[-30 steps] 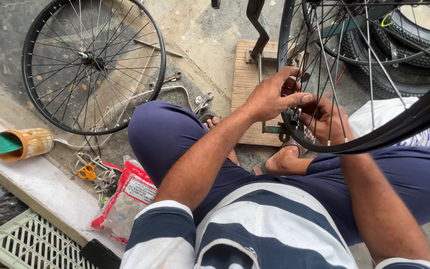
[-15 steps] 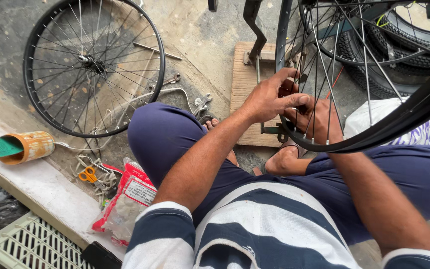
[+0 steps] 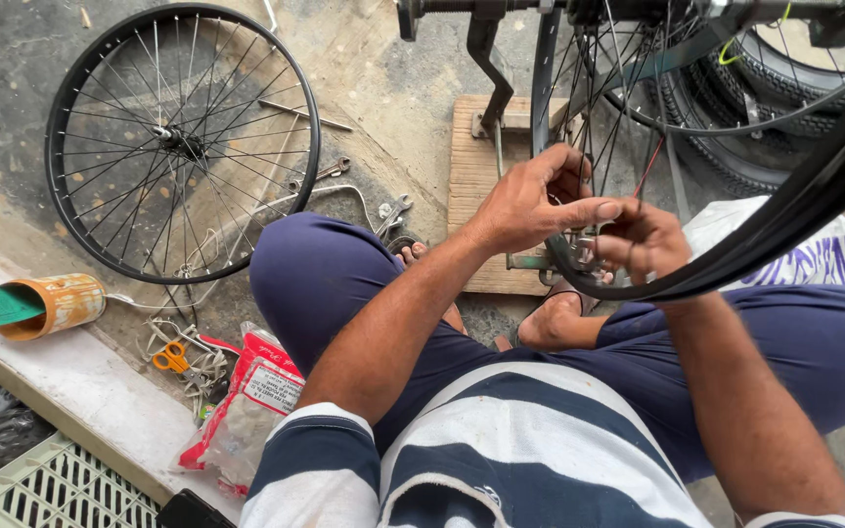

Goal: The person sits on the ground and uses a spoke wrench to tighten the nipples on a bicycle wheel mounted on a stand. They rotate the wheel to access different spokes and continue adjusting the tension throughout the clip.

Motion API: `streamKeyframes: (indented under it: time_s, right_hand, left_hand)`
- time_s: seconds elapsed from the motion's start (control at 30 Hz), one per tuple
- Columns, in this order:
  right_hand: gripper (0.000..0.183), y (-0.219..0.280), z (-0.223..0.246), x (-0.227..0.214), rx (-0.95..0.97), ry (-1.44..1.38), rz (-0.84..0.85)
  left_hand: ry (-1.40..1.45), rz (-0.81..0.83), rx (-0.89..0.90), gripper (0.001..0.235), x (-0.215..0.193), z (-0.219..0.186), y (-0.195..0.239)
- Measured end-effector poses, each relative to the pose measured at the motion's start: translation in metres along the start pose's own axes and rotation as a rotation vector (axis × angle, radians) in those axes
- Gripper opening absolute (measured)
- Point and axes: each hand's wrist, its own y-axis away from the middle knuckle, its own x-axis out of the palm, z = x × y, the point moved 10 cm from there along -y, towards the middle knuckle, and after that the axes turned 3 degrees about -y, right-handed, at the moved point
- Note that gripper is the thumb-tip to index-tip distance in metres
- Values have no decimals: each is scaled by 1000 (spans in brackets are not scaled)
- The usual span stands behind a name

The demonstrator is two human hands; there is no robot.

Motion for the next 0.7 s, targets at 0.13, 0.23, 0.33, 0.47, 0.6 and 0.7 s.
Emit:
streamKeyframes:
  time_s: [0.13, 0.23, 0.33, 0.47, 0.6, 0.7]
  right_hand:
    - [39, 15, -2, -14, 5, -350, 52]
    - [48, 11, 6, -1, 10, -434, 115]
    - [58, 10, 4, 14, 49, -545, 185]
    - [48, 13, -16, 18, 57, -634, 333]
    - [38, 14, -30, -1, 119, -437, 197]
    - [29, 11, -30, -23, 260, -111, -140]
  left_hand:
    - [207, 11, 7, 69, 6, -13, 6]
    - [272, 1, 54, 69, 6, -19, 8]
    - [314, 6, 62, 72, 7, -17, 7]
    - [240, -11, 64, 73, 8, -17, 7]
    - [197, 19, 33, 73, 6, -13, 4]
    - [5, 17, 35, 73, 1, -5, 0]
